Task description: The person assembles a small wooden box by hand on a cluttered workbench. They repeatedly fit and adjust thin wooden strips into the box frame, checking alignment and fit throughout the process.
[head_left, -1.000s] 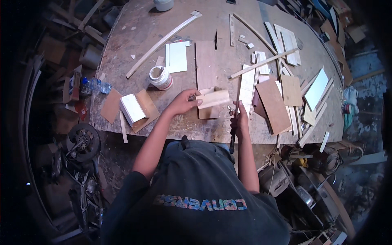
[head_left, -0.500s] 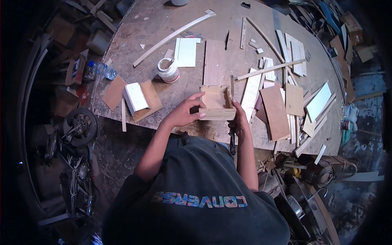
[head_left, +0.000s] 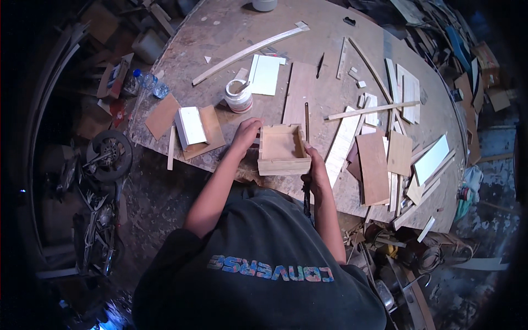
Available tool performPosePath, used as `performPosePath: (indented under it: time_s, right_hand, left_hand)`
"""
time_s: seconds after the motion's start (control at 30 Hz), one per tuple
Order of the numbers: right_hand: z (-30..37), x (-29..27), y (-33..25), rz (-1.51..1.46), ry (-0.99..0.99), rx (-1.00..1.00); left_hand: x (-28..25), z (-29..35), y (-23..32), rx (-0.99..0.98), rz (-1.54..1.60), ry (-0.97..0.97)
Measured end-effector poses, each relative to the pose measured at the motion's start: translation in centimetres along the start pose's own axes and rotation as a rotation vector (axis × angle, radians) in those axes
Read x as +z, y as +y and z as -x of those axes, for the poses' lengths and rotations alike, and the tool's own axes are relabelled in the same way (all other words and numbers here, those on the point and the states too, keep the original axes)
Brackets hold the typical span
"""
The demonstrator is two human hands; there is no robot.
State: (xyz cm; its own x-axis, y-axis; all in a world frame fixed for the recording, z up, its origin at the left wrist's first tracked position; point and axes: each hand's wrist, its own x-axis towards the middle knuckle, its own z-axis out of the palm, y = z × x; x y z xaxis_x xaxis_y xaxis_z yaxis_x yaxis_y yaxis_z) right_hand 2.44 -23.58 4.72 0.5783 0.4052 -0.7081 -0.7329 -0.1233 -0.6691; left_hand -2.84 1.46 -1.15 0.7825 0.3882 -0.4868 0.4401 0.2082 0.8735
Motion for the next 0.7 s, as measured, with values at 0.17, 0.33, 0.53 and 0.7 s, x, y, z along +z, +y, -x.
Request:
performPosePath:
  time_s: [0.17, 0.33, 0.53, 0.7]
  right_hand:
    - [0.4, 0.7, 0.2, 0.113, -0.038, -0.1]
    - [1.0, 1.6, 0.1, 0.157, 0.006, -0.175]
    - [1.4, 1.6, -0.1, 0.185, -0.015, -0.201]
    - [1.0, 1.6, 0.4, 0.219, 0.015, -0.288]
  left_hand:
    - [0.3, -0.2, 0.1, 0.031, -0.13, 0.024]
    - [0.3, -0.9, -0.6, -0.01, -0.17, 0.057]
    - [1.3, -2.4, -1.6, 0.203, -0.544, 0.174]
    - [2.1, -2.3, -0.6, 0.197, -0.585, 0.154]
